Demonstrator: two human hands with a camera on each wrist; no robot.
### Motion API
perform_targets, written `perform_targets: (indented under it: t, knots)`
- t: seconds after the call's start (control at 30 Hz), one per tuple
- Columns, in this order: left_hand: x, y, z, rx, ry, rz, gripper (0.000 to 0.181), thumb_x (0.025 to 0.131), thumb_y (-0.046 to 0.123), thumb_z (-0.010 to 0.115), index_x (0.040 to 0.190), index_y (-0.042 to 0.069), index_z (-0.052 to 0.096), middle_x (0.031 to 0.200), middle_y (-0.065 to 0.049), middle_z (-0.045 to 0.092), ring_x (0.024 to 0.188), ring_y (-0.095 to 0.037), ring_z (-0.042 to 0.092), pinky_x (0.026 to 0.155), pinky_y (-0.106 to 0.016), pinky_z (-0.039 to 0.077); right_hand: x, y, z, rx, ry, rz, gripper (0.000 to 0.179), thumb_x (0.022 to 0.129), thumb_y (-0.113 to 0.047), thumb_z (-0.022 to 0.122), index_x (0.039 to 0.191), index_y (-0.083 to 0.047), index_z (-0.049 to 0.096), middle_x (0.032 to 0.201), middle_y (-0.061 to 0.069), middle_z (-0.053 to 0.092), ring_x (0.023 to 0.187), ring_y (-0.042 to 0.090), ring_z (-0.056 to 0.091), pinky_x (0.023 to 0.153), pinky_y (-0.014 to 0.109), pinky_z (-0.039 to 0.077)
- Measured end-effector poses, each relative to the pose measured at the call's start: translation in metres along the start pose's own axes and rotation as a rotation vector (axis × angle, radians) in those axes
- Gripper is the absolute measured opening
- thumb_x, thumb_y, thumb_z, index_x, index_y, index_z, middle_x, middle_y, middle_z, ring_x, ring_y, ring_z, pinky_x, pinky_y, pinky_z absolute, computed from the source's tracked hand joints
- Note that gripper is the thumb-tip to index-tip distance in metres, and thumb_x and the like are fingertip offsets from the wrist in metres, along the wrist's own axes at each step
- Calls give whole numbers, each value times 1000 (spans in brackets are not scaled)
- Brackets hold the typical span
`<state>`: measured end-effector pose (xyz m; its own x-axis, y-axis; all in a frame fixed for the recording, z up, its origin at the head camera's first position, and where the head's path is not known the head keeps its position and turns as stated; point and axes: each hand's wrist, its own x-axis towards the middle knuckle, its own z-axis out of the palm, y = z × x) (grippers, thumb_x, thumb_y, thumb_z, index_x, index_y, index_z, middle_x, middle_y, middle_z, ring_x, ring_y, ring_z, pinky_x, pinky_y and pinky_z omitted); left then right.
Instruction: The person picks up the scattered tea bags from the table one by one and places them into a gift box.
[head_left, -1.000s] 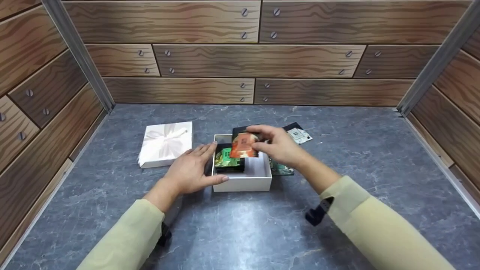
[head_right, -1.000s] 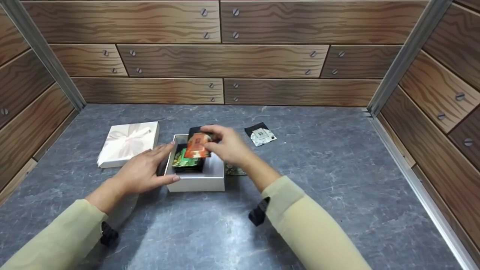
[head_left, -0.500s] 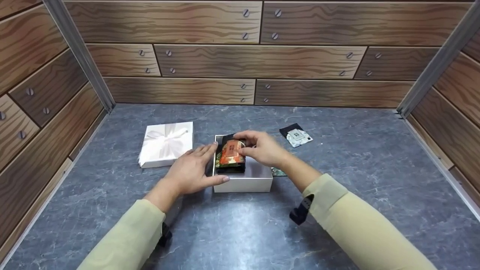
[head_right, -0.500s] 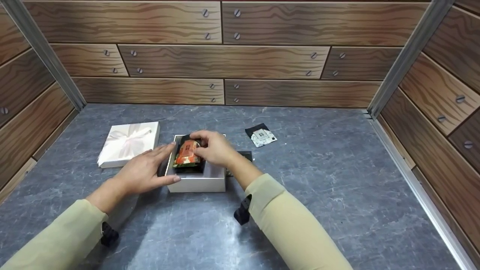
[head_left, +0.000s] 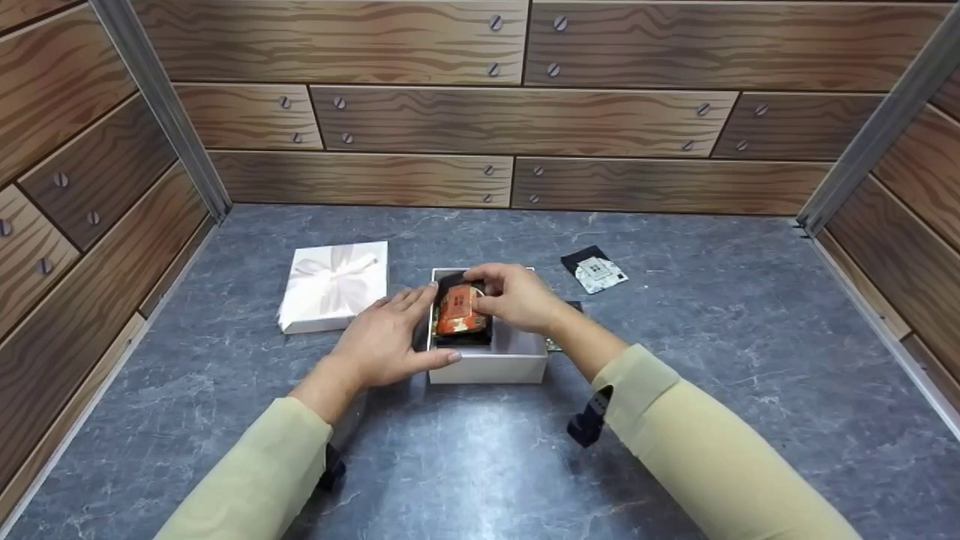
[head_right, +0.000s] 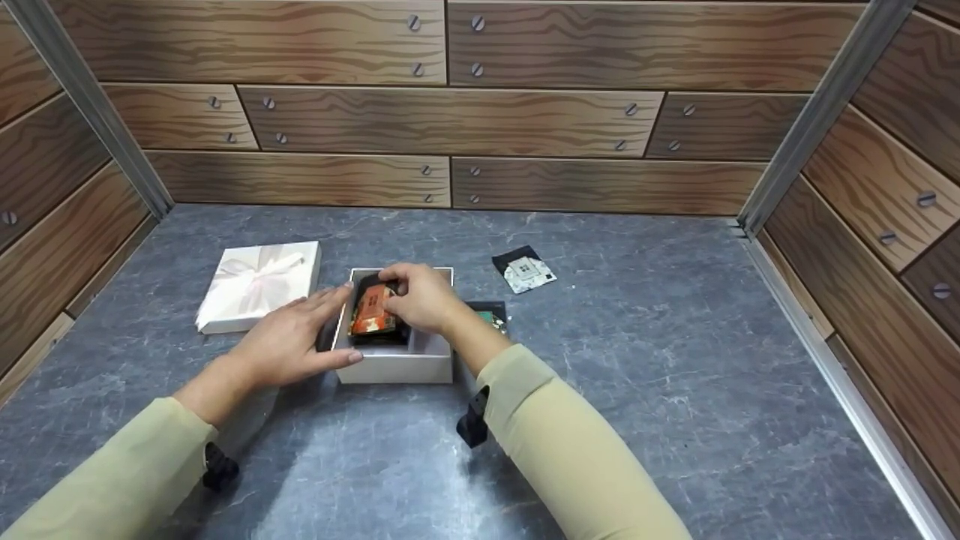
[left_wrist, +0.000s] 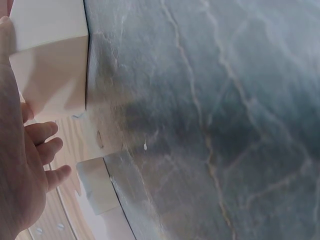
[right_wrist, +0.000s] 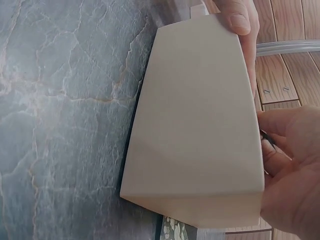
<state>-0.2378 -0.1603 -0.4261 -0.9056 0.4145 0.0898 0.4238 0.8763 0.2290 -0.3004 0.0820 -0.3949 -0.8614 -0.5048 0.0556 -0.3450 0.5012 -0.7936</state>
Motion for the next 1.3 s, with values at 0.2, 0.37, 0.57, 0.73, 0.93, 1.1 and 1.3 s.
perform_targets:
  t: [0.2, 0.37, 0.57, 0.73, 0.93, 1.1, 1.3]
  knots:
    - [0, 1, 0, -9, 5, 0, 119, 88, 91, 49, 170, 9, 24, 165, -21, 40, 153, -40, 37, 123, -58, 32, -1, -3, 3, -23, 29, 52, 45, 95, -7, 75, 139, -2, 68, 99, 10, 75, 89, 18, 67, 77, 29, 53]
    - [-1, 1, 0, -9, 5, -1, 119, 87, 92, 48, 170, 9, 24, 165, -21, 41, 153, -40, 38, 123, -58, 33, 0, -4, 6, -45, 33, 79, 46, 97, -10, 75, 140, 0, 66, 103, 12, 76, 91, 19, 68, 81, 32, 56]
    - [-1, 1, 0, -4, 6, 0, 119, 87, 92, 47, 170, 9, 24, 165, -21, 41, 153, -39, 38, 123, -58, 33, 1, -5, 7, -78, 28, 76, 46, 98, -11, 74, 142, 0, 66, 106, 14, 76, 94, 21, 68, 84, 36, 57]
    - [-1, 1, 0, -10, 3, -1, 119, 87, 91, 48, 170, 9, 24, 165, -21, 40, 153, -40, 37, 123, -58, 32, 0, -6, 7, -89, 29, 76, 48, 98, -12, 74, 143, 0, 64, 113, 16, 76, 102, 24, 70, 90, 38, 59]
    - [0, 0, 1, -4, -2, -4, 119, 87, 92, 46, 170, 10, 23, 165, -21, 40, 154, -38, 37, 123, -59, 32, -2, -8, 0, -107, 52, 92, 51, 97, -14, 78, 144, -1, 64, 115, 15, 78, 108, 26, 75, 94, 39, 60]
    - [0, 0, 1, 4, -10, -6, 119, 88, 92, 46, 171, 10, 20, 166, -20, 39, 154, -36, 37, 123, -58, 32, -9, -10, -15, -111, 72, 83, 54, 97, -16, 78, 147, -4, 62, 118, 12, 78, 111, 27, 74, 101, 42, 57]
    - [1, -1, 1, 6, -14, -1, 119, 88, 92, 45, 171, 11, 19, 167, -20, 38, 154, -37, 36, 124, -57, 31, -25, -7, -50, -46, 144, 9, 52, 99, -16, 76, 148, -7, 61, 121, 10, 76, 108, 26, 71, 93, 39, 60]
